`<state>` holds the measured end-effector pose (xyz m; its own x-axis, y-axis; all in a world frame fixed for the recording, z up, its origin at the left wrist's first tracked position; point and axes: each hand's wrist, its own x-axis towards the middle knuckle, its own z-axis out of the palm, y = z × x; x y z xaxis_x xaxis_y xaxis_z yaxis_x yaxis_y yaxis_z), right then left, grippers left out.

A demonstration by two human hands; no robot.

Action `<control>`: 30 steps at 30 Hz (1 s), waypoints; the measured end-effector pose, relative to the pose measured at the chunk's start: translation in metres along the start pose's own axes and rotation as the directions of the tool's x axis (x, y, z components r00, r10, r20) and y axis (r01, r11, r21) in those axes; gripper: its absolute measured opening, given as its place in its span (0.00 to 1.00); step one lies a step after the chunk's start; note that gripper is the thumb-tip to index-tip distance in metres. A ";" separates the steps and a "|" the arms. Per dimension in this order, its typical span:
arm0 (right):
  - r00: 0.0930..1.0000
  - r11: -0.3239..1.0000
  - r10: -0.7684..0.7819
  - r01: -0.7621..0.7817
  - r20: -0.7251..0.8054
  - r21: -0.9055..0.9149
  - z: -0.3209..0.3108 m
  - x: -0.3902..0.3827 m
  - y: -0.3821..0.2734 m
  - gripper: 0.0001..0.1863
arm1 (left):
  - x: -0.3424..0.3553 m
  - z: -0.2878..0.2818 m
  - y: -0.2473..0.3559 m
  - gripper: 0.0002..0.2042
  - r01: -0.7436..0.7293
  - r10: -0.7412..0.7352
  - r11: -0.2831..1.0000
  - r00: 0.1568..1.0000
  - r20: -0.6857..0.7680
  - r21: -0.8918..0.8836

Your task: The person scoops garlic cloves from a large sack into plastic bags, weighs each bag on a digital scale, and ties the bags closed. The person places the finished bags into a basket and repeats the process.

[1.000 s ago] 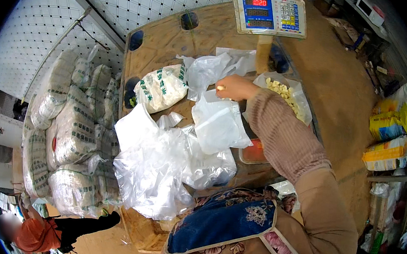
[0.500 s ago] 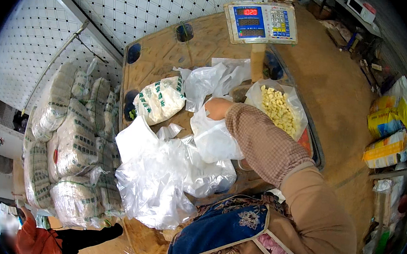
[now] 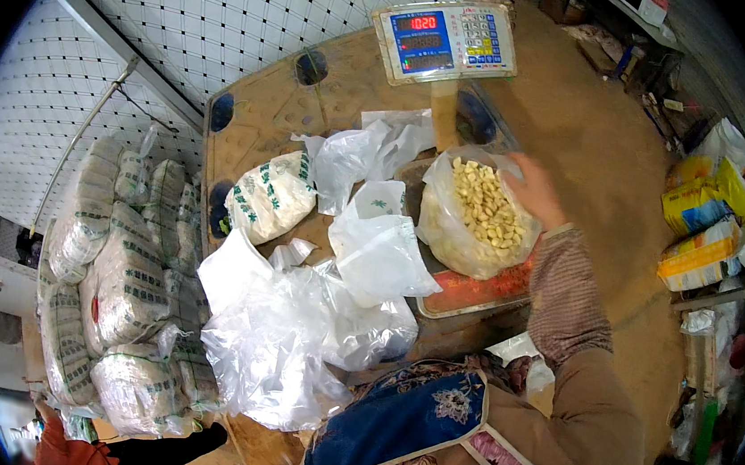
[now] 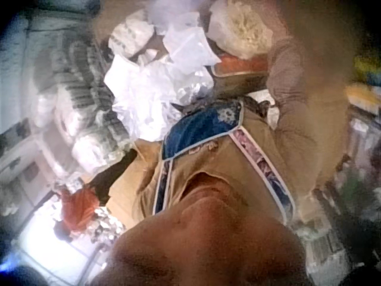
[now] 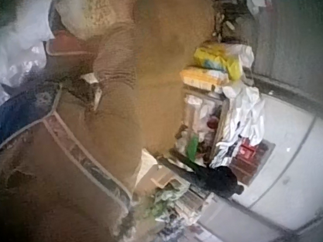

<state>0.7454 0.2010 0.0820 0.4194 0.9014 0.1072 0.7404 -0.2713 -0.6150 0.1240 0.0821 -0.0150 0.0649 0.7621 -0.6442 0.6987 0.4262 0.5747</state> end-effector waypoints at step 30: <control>0.965 0.231 0.188 0.136 -0.182 0.963 -0.090 -0.072 -0.035 0.05 | 0.058 0.063 0.422 0.03 -0.397 0.695 0.347 0.717 -0.051 -0.850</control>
<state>0.7364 0.1149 0.1666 0.6397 0.7577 0.1294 -0.2782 0.3852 -0.8799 0.4677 0.2752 0.1588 0.4961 0.8675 -0.0367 -0.3888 0.2598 0.8839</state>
